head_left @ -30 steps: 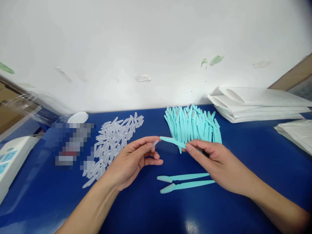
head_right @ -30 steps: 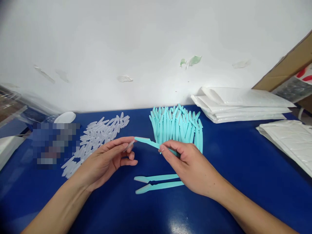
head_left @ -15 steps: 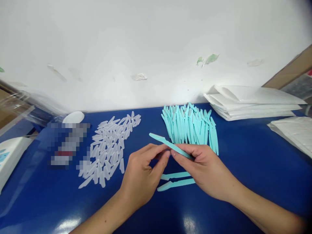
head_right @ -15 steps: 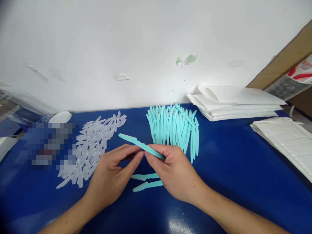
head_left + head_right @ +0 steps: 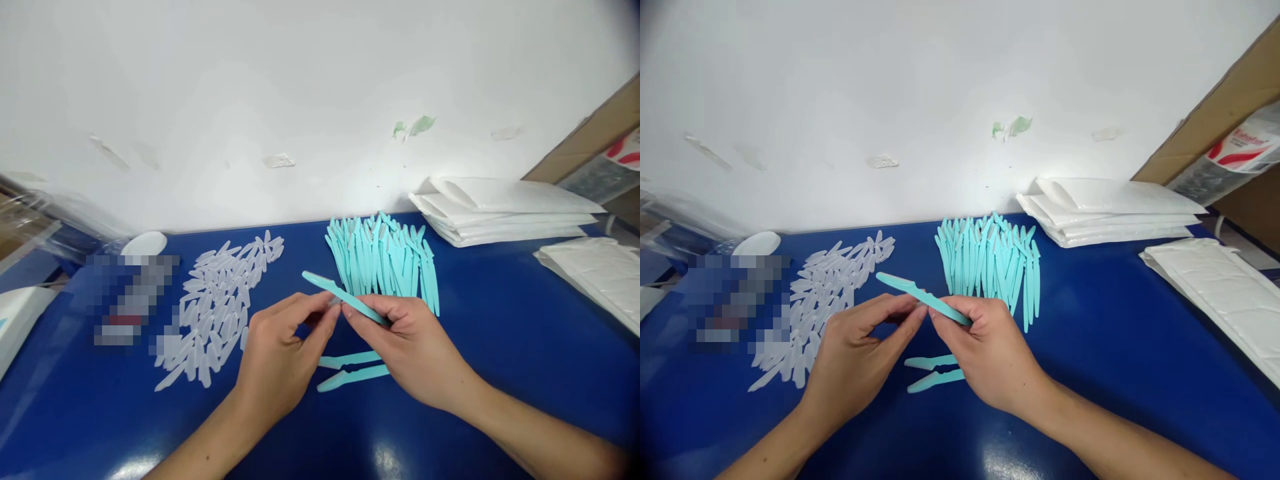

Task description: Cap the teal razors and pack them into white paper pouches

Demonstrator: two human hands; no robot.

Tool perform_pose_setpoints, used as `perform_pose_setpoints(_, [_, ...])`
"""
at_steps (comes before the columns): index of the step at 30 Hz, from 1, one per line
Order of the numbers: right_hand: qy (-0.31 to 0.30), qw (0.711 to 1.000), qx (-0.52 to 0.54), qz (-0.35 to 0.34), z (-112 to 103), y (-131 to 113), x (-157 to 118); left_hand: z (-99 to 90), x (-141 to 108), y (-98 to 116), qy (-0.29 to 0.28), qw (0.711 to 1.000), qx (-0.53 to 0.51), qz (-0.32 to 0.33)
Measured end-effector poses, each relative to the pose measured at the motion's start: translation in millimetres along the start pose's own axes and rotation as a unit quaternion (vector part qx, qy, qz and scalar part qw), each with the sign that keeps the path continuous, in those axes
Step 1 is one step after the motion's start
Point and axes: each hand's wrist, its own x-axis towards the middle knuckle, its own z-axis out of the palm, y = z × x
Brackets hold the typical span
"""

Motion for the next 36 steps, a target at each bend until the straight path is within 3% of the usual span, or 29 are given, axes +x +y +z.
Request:
perform_pose_setpoints(4, [-0.016, 0.999, -0.037, -0.013, -4.6, 2.0, -0.3, -6.9, 3.7, -3.9, -0.101, 0.987, -0.075, -0.101])
perform_pose_setpoints(6, [-0.010, 0.998, -0.062, -0.010, -13.5, 2.3, -0.3, -14.9, 9.8, -12.0, -0.072, 0.959, -0.187, -0.199])
perform_pose_setpoints(9, [0.008, 0.993, -0.115, -0.012, -28.2, 3.2, 0.5, -24.6, 18.8, -25.4, 0.018, 0.882, -0.346, -0.320])
perform_pose_setpoints(11, [0.001, 0.989, -0.145, -0.014, -34.0, 4.6, 1.1, -26.0, 21.9, -29.9, 0.057, 0.847, -0.399, -0.347])
perform_pose_setpoints(13, [-0.013, 0.987, -0.162, -0.011, -35.4, 6.1, 1.8, -23.5, 22.1, -29.7, 0.079, 0.834, -0.421, -0.348])
perform_pose_setpoints(36, [0.002, 0.972, -0.231, -0.039, -33.3, 4.7, 3.7, -12.6, 12.3, -17.9, 0.103, 0.880, -0.363, -0.288])
